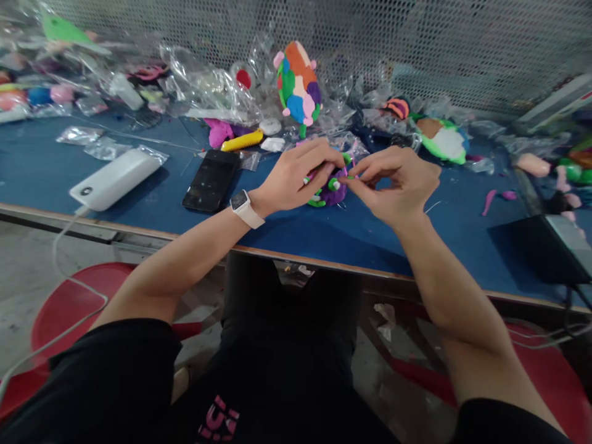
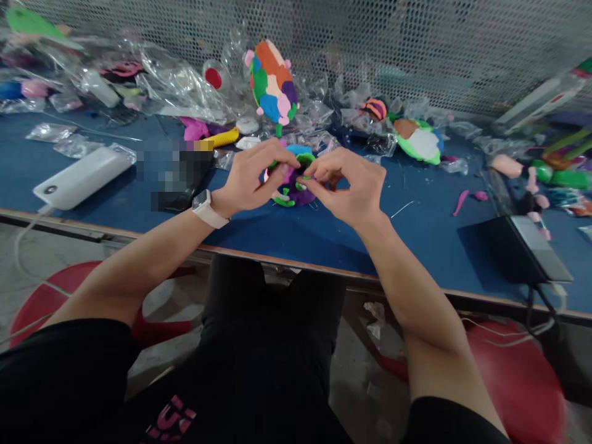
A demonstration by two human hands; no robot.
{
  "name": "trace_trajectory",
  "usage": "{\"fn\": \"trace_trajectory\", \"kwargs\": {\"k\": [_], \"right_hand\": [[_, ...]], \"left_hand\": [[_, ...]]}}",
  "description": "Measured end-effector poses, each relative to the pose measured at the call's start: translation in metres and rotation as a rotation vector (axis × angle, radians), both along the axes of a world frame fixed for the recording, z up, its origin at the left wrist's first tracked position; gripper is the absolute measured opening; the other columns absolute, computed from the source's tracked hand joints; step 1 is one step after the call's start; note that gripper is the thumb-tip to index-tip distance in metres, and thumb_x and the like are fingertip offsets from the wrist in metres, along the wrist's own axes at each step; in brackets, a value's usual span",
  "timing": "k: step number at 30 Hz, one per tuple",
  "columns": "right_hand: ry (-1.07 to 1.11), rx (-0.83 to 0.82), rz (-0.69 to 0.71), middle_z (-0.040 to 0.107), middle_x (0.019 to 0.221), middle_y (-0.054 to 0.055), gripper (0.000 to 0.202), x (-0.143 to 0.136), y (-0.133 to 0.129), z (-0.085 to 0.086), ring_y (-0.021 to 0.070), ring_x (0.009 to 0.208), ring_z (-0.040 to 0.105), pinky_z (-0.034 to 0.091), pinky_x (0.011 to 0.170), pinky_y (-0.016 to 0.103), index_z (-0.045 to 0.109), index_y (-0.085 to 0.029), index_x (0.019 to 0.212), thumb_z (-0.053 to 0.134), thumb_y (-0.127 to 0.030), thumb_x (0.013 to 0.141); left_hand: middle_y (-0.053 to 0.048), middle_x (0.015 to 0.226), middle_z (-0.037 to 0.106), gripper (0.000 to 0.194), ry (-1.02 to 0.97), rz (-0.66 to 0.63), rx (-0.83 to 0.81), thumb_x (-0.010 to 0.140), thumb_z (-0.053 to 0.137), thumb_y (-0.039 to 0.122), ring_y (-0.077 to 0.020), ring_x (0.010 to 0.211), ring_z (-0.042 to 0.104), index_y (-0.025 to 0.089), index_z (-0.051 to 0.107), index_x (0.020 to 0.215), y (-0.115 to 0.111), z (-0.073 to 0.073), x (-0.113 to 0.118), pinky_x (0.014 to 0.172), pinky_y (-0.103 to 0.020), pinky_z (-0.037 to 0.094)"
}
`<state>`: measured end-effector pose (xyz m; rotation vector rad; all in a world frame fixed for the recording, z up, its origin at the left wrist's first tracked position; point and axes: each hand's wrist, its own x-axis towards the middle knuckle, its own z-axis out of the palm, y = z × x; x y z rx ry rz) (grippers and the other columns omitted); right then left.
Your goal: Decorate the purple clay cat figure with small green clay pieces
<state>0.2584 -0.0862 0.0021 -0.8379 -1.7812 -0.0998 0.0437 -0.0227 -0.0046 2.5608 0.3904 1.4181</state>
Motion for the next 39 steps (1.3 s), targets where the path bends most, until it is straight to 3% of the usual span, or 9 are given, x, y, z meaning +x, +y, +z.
{"fn": "trace_trajectory", "kwargs": {"k": [5, 9, 15, 25, 31, 39], "right_hand": [[-0.105, 0.119, -0.058, 0.083, 0.09, -0.003, 0.012, 0.0, -0.002, -0.001, 0.0185, 0.069, 0.076, 0.063, 0.06, 0.036, 0.067, -0.033, 0.091, 0.077, -0.026, 0.094], [-0.137, 0.277, -0.01, 0.085, 0.091, -0.006, 0.022, 0.001, 0.0, -0.002, 0.0168, 0.067, 0.078, 0.06, 0.055, 0.031, 0.07, -0.035, 0.099, 0.077, -0.016, 0.09], [-0.109, 0.062, -0.061, 0.085, 0.102, -0.001, 0.016, 0.01, 0.005, -0.01, 0.0219, 0.073, 0.079, 0.066, 0.069, 0.041, 0.077, -0.037, 0.112, 0.076, -0.034, 0.096], [-0.081, 0.12, -0.05, 0.083, 0.096, -0.002, 0.012, 0.012, 0.006, -0.011, 0.018, 0.063, 0.073, 0.062, 0.06, 0.037, 0.077, -0.037, 0.109, 0.075, -0.034, 0.097], [-0.204, 0.11, -0.12, 0.083, 0.097, -0.001, 0.008, 0.017, 0.008, -0.006, 0.0224, 0.081, 0.078, 0.066, 0.072, 0.04, 0.08, -0.037, 0.102, 0.074, -0.036, 0.097], [-0.275, 0.096, -0.176, 0.083, 0.089, -0.001, 0.016, 0.014, 0.01, -0.003, 0.0205, 0.075, 0.076, 0.064, 0.065, 0.04, 0.081, -0.037, 0.089, 0.07, -0.037, 0.1]], "left_hand": [[-0.004, 0.087, 0.073, 0.034, -0.022, 0.026, -0.032, 0.106, 0.057, 0.057, -0.0187, 0.081, 0.072, 0.025, 0.071, 0.105, -0.01, -0.003, 0.008, 0.079, -0.038, 0.059], [-0.003, 0.086, 0.074, 0.036, -0.037, 0.005, -0.048, 0.107, 0.055, 0.056, -0.0178, 0.081, 0.072, 0.025, 0.072, 0.102, -0.011, -0.003, 0.01, 0.078, -0.036, 0.058], [-0.002, 0.076, 0.07, 0.039, -0.131, 0.001, -0.084, 0.109, 0.055, 0.054, -0.0134, 0.072, 0.069, 0.022, 0.075, 0.102, -0.01, -0.001, 0.009, 0.071, -0.029, 0.055], [0.0, 0.07, 0.067, 0.034, -0.145, -0.03, -0.088, 0.107, 0.059, 0.051, -0.0118, 0.068, 0.068, 0.023, 0.077, 0.101, -0.01, 0.002, 0.009, 0.068, -0.028, 0.053], [0.0, 0.072, 0.068, 0.028, -0.16, -0.017, -0.101, 0.106, 0.063, 0.045, -0.0114, 0.068, 0.066, 0.022, 0.079, 0.102, -0.008, 0.0, 0.01, 0.068, -0.028, 0.052], [0.002, 0.071, 0.068, 0.024, -0.118, -0.008, -0.102, 0.105, 0.065, 0.047, -0.0123, 0.067, 0.067, 0.027, 0.079, 0.103, -0.008, -0.002, 0.009, 0.068, -0.029, 0.054]]}}
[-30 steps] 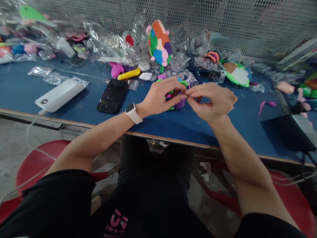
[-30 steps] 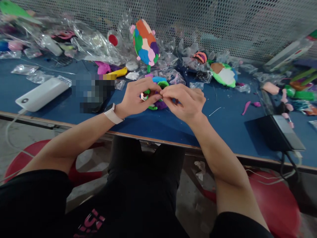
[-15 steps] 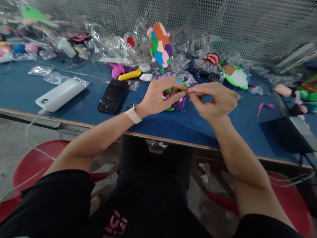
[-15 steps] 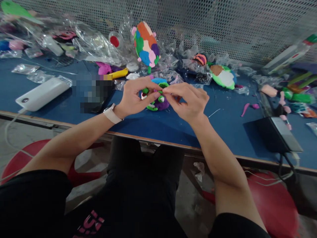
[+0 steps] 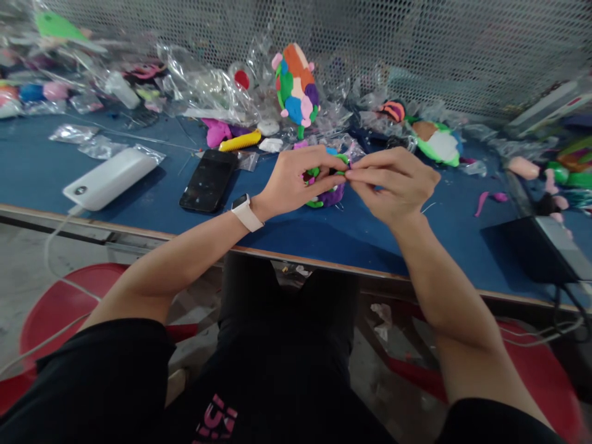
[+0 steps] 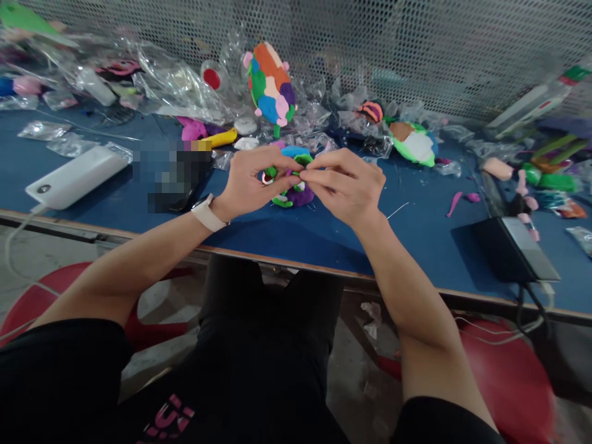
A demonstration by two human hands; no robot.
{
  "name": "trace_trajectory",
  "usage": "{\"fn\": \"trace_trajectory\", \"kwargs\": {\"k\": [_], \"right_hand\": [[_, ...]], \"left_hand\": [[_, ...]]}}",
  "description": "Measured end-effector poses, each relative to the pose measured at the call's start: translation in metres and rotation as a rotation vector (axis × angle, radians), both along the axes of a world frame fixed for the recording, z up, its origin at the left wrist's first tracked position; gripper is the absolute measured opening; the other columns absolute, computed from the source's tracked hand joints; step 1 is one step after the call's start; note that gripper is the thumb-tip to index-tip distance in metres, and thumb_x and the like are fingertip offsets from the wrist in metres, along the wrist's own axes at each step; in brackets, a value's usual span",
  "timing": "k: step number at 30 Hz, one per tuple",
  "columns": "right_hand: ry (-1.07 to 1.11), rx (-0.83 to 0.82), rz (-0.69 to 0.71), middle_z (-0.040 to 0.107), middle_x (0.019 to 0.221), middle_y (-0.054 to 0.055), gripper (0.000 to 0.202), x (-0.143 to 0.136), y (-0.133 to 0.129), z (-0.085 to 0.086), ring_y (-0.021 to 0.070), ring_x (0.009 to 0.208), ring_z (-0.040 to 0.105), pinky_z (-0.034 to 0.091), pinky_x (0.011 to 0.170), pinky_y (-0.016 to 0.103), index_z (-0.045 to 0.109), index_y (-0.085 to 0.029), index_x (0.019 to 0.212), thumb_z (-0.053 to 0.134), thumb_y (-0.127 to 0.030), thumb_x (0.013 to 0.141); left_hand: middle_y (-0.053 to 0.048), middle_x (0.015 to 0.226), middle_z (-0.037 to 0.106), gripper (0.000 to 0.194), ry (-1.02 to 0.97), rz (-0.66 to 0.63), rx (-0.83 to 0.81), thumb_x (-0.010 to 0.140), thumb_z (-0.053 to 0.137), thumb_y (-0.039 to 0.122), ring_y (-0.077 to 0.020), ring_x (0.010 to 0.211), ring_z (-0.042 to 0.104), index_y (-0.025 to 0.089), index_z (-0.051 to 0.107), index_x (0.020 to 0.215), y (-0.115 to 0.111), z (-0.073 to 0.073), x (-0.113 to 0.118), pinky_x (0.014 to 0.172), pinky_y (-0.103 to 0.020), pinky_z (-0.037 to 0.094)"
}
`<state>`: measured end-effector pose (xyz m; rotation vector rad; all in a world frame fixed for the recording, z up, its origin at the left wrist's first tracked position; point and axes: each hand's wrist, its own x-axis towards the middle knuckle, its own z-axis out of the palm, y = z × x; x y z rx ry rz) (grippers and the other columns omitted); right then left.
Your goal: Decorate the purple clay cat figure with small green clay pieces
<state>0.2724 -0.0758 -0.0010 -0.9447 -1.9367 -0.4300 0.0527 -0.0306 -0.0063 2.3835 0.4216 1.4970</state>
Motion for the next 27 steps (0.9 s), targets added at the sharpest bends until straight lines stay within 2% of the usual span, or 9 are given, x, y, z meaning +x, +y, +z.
{"fn": "trace_trajectory", "kwargs": {"k": [8, 12, 16, 20, 27], "right_hand": [[0.03, 0.001, 0.024, 0.083, 0.09, -0.001, 0.01, -0.0017, -0.0013, 0.0007, 0.0225, 0.08, 0.077, 0.067, 0.073, 0.042, 0.081, -0.035, 0.092, 0.073, -0.036, 0.097], [0.036, 0.077, 0.098, 0.083, 0.09, -0.002, 0.004, -0.0054, -0.0021, 0.0039, 0.02, 0.076, 0.077, 0.064, 0.068, 0.038, 0.08, -0.035, 0.095, 0.078, -0.033, 0.094], [0.062, 0.181, 0.218, 0.083, 0.094, -0.004, 0.02, -0.0082, -0.003, 0.0065, 0.0172, 0.077, 0.077, 0.062, 0.065, 0.033, 0.08, -0.035, 0.105, 0.081, -0.02, 0.092], [0.04, 0.179, 0.175, 0.083, 0.092, -0.004, 0.013, -0.0074, -0.0017, 0.0062, 0.0162, 0.075, 0.076, 0.062, 0.066, 0.032, 0.081, -0.034, 0.102, 0.079, -0.024, 0.095], [0.028, 0.236, 0.252, 0.083, 0.093, -0.003, 0.018, -0.0079, -0.0001, 0.0073, 0.0129, 0.073, 0.076, 0.06, 0.061, 0.027, 0.079, -0.032, 0.102, 0.083, -0.018, 0.091]], "left_hand": [[-0.001, 0.075, 0.071, 0.033, -0.011, -0.007, 0.032, 0.106, 0.064, 0.05, -0.0112, 0.068, 0.068, 0.023, 0.079, 0.095, 0.0032, -0.0018, 0.0005, 0.066, -0.028, 0.052], [-0.002, 0.076, 0.072, 0.037, -0.019, -0.026, 0.043, 0.106, 0.062, 0.053, -0.0108, 0.066, 0.067, 0.023, 0.079, 0.092, 0.0032, -0.0023, 0.0007, 0.063, -0.027, 0.05], [0.0, 0.074, 0.072, 0.035, -0.03, -0.038, 0.016, 0.104, 0.064, 0.055, -0.0109, 0.066, 0.066, 0.025, 0.079, 0.094, 0.0021, -0.0009, 0.0011, 0.065, -0.027, 0.051], [0.0, 0.075, 0.072, 0.04, -0.033, -0.073, 0.022, 0.104, 0.061, 0.058, -0.0103, 0.068, 0.066, 0.023, 0.079, 0.095, 0.0026, -0.0009, 0.001, 0.066, -0.026, 0.05], [0.0, 0.077, 0.071, 0.044, -0.029, -0.117, 0.045, 0.105, 0.061, 0.058, -0.0078, 0.069, 0.065, 0.019, 0.08, 0.096, 0.0035, -0.0022, 0.0, 0.066, -0.022, 0.047]]}}
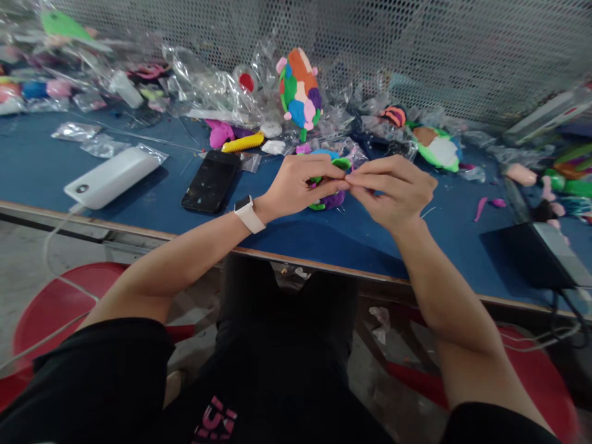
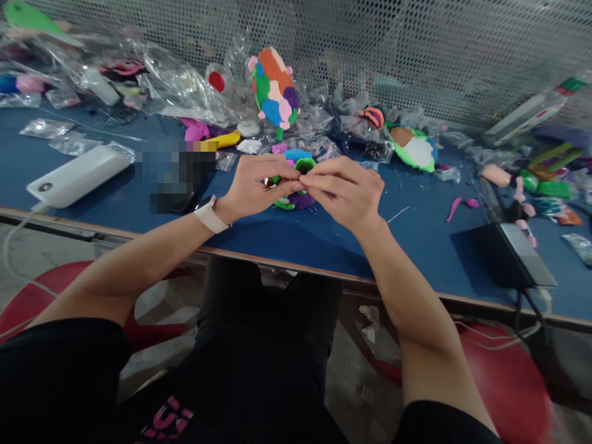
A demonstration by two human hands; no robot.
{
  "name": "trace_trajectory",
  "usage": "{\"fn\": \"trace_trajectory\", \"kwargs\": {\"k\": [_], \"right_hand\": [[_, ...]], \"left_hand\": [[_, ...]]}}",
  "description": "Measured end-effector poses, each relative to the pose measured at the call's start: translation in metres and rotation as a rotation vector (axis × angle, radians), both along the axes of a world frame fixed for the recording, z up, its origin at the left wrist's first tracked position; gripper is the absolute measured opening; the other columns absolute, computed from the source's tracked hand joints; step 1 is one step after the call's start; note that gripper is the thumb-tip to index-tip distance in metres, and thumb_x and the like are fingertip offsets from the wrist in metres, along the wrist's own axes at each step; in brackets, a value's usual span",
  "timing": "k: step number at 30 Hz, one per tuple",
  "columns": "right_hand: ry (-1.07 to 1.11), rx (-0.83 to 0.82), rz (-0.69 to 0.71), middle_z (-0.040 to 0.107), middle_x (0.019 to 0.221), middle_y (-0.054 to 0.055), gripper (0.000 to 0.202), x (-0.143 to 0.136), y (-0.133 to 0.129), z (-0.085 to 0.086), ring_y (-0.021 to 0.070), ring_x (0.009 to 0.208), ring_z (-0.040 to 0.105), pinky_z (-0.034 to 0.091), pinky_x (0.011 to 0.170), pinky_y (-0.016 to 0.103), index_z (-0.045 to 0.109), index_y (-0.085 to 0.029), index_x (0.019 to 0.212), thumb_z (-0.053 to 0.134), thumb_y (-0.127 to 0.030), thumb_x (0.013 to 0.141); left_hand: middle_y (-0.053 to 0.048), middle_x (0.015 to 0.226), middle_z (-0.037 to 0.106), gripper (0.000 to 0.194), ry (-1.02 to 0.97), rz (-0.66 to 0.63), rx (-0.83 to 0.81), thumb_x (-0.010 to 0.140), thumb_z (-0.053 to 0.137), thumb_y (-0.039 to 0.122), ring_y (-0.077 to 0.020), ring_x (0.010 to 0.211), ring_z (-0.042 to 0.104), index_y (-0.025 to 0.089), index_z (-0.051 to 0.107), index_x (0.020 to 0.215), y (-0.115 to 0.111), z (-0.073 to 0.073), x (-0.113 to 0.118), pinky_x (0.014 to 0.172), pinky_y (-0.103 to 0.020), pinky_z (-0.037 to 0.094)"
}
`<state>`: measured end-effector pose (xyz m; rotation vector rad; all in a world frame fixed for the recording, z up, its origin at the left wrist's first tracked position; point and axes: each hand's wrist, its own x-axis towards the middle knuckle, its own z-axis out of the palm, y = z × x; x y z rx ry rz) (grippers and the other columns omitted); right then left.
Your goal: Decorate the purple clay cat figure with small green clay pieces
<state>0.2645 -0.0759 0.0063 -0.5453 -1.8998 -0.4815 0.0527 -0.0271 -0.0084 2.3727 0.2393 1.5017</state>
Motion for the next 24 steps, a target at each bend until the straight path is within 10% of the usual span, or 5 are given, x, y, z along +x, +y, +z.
{"fn": "trace_trajectory", "kwargs": {"k": [13, 24], "right_hand": [[0.169, -0.135, 0.162, 0.081, 0.087, -0.006, 0.017, -0.009, -0.007, 0.007, 0.0139, 0.07, 0.074, 0.06, 0.06, 0.031, 0.081, -0.035, 0.095, 0.089, -0.024, 0.086], [0.163, -0.152, 0.078, 0.081, 0.085, -0.003, 0.008, -0.01, -0.009, 0.005, 0.0173, 0.069, 0.075, 0.062, 0.058, 0.037, 0.079, -0.033, 0.091, 0.087, -0.032, 0.089]], "left_hand": [[0.002, 0.06, 0.056, 0.041, 0.008, -0.391, -0.483, 0.103, 0.068, 0.048, -0.0032, 0.055, 0.048, 0.014, 0.079, 0.082, -0.005, 0.012, -0.004, 0.053, -0.02, 0.035], [0.002, 0.062, 0.059, 0.041, -0.011, -0.421, -0.528, 0.098, 0.075, 0.051, -0.002, 0.055, 0.049, 0.013, 0.08, 0.083, -0.004, 0.011, 0.0, 0.053, -0.019, 0.036]]}}
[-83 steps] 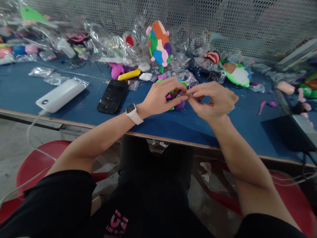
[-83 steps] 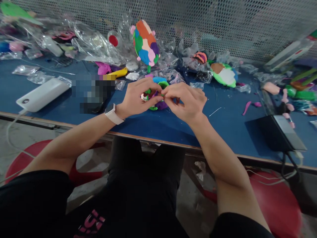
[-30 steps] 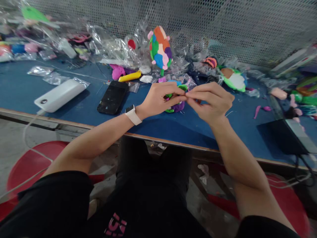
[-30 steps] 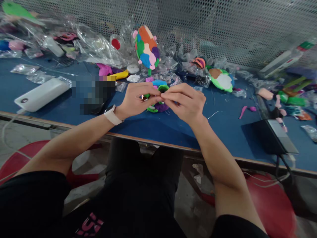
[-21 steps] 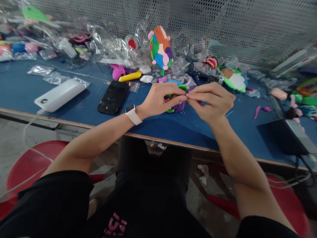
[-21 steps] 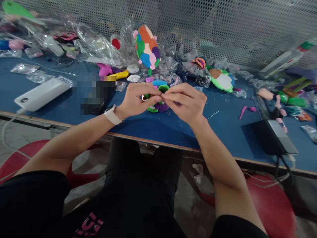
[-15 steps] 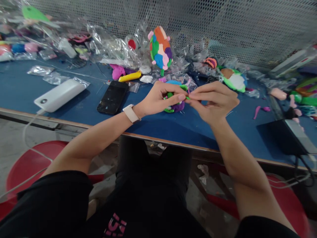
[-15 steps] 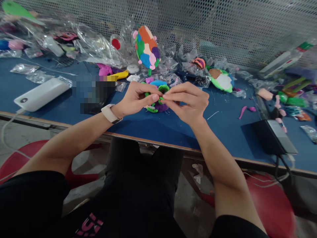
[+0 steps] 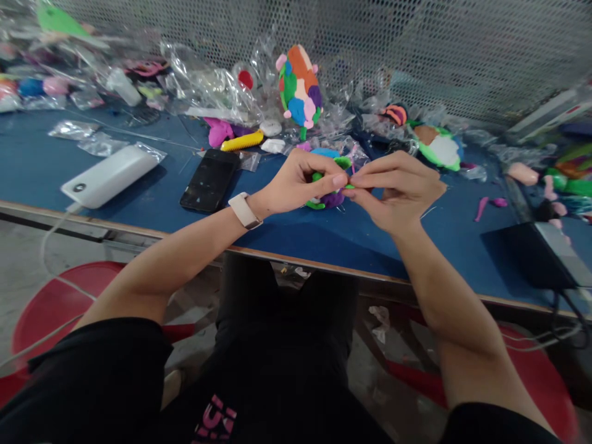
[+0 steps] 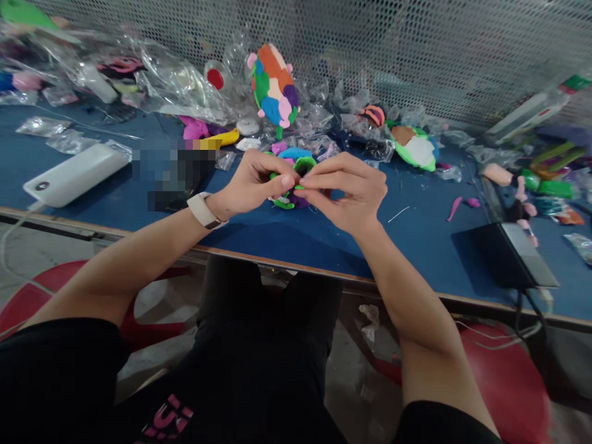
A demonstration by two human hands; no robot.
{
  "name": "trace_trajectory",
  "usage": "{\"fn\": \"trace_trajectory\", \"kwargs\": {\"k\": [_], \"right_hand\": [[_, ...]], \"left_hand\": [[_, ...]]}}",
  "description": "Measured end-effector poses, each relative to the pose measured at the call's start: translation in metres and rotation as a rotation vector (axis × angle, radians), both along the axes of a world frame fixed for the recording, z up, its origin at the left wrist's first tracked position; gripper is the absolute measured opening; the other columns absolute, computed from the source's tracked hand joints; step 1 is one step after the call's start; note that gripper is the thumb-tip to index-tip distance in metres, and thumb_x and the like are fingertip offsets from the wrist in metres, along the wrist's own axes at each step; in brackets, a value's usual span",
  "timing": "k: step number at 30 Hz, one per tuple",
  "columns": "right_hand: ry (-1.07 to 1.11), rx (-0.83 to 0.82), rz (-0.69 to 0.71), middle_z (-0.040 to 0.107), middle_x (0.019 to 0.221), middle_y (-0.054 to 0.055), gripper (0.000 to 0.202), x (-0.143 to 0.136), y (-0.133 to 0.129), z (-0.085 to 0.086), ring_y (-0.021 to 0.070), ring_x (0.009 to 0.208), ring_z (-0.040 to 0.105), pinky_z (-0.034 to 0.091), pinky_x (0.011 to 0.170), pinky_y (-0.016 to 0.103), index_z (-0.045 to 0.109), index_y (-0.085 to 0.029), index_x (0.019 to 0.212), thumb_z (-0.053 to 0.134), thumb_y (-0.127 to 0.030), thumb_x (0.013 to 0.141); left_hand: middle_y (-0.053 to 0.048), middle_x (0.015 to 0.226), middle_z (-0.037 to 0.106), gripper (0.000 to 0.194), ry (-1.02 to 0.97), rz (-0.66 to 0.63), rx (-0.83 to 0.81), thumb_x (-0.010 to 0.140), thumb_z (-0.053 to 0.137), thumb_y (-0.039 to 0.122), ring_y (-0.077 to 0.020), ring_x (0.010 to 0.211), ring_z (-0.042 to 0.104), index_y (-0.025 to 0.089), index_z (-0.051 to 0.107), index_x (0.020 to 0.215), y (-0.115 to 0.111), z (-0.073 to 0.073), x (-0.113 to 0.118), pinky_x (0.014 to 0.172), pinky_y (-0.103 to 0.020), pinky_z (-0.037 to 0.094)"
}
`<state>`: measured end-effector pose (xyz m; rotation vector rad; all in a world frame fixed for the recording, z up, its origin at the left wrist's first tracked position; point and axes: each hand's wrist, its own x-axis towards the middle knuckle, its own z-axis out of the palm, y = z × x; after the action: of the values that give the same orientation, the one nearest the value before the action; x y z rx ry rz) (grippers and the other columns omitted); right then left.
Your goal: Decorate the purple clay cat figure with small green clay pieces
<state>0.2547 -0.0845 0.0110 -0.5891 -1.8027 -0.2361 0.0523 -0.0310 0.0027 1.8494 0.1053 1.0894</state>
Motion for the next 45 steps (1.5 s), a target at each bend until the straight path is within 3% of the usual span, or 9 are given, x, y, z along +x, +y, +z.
{"fn": "trace_trajectory", "kwargs": {"k": [8, 21, 26, 32, 38, 41, 45], "right_hand": [[0.003, -0.103, -0.002, 0.078, 0.086, -0.003, 0.011, 0.004, 0.004, -0.008, 0.0189, 0.073, 0.075, 0.066, 0.065, 0.04, 0.08, -0.034, 0.091, 0.086, -0.043, 0.088], [-0.038, -0.01, 0.009, 0.081, 0.093, -0.003, 0.019, 0.005, 0.002, -0.007, 0.0202, 0.077, 0.077, 0.066, 0.067, 0.04, 0.081, -0.04, 0.107, 0.084, -0.03, 0.091], [-0.053, 0.003, -0.017, 0.082, 0.096, -0.003, 0.02, 0.004, 0.002, -0.005, 0.0187, 0.073, 0.075, 0.064, 0.064, 0.038, 0.081, -0.038, 0.109, 0.084, -0.034, 0.09], [-0.071, -0.017, -0.076, 0.082, 0.09, -0.002, 0.004, 0.005, 0.003, -0.003, 0.019, 0.073, 0.076, 0.063, 0.062, 0.039, 0.08, -0.035, 0.098, 0.079, -0.036, 0.094], [-0.132, -0.025, -0.163, 0.082, 0.094, -0.001, 0.01, 0.011, 0.003, -0.006, 0.0191, 0.076, 0.075, 0.064, 0.067, 0.038, 0.08, -0.035, 0.105, 0.079, -0.036, 0.095], [-0.137, -0.06, -0.122, 0.081, 0.096, -0.002, 0.015, 0.012, 0.005, -0.007, 0.0209, 0.084, 0.078, 0.066, 0.074, 0.04, 0.08, -0.037, 0.11, 0.078, -0.034, 0.095], [-0.1, 0.037, -0.054, 0.081, 0.094, -0.004, 0.023, 0.01, 0.006, -0.005, 0.0171, 0.079, 0.077, 0.064, 0.069, 0.034, 0.079, -0.039, 0.113, 0.08, -0.026, 0.094]], "left_hand": [[0.001, 0.066, 0.063, 0.04, 0.013, 0.02, 0.021, 0.097, 0.076, 0.052, -0.0015, 0.055, 0.05, 0.013, 0.08, 0.086, 0.0, 0.0, -0.001, 0.052, -0.018, 0.035], [-0.001, 0.062, 0.066, 0.053, 0.009, 0.11, -0.007, 0.082, 0.084, 0.067, -0.0058, 0.055, 0.056, 0.014, 0.077, 0.081, 0.001, -0.001, 0.001, 0.05, -0.02, 0.041], [-0.002, 0.061, 0.067, 0.048, 0.019, 0.14, -0.003, 0.084, 0.084, 0.063, -0.0065, 0.052, 0.054, 0.015, 0.077, 0.083, 0.002, -0.001, 0.0, 0.047, -0.021, 0.04], [0.0, 0.059, 0.064, 0.051, 0.027, 0.128, -0.014, 0.087, 0.081, 0.066, -0.006, 0.052, 0.054, 0.015, 0.077, 0.084, 0.0, 0.002, 0.0, 0.046, -0.02, 0.038], [0.004, 0.055, 0.055, 0.054, -0.022, 0.09, -0.083, 0.098, 0.067, 0.066, -0.0036, 0.048, 0.048, 0.015, 0.076, 0.083, 0.002, -0.006, 0.0, 0.049, -0.021, 0.037], [0.003, 0.053, 0.053, 0.058, -0.044, 0.094, -0.101, 0.1, 0.061, 0.069, -0.0052, 0.047, 0.048, 0.017, 0.076, 0.081, 0.001, -0.006, 0.0, 0.052, -0.024, 0.041], [0.002, 0.05, 0.051, 0.061, -0.117, 0.177, -0.071, 0.105, 0.053, 0.069, -0.0071, 0.046, 0.043, 0.019, 0.08, 0.082, 0.002, -0.004, 0.0, 0.051, -0.028, 0.037]]}}
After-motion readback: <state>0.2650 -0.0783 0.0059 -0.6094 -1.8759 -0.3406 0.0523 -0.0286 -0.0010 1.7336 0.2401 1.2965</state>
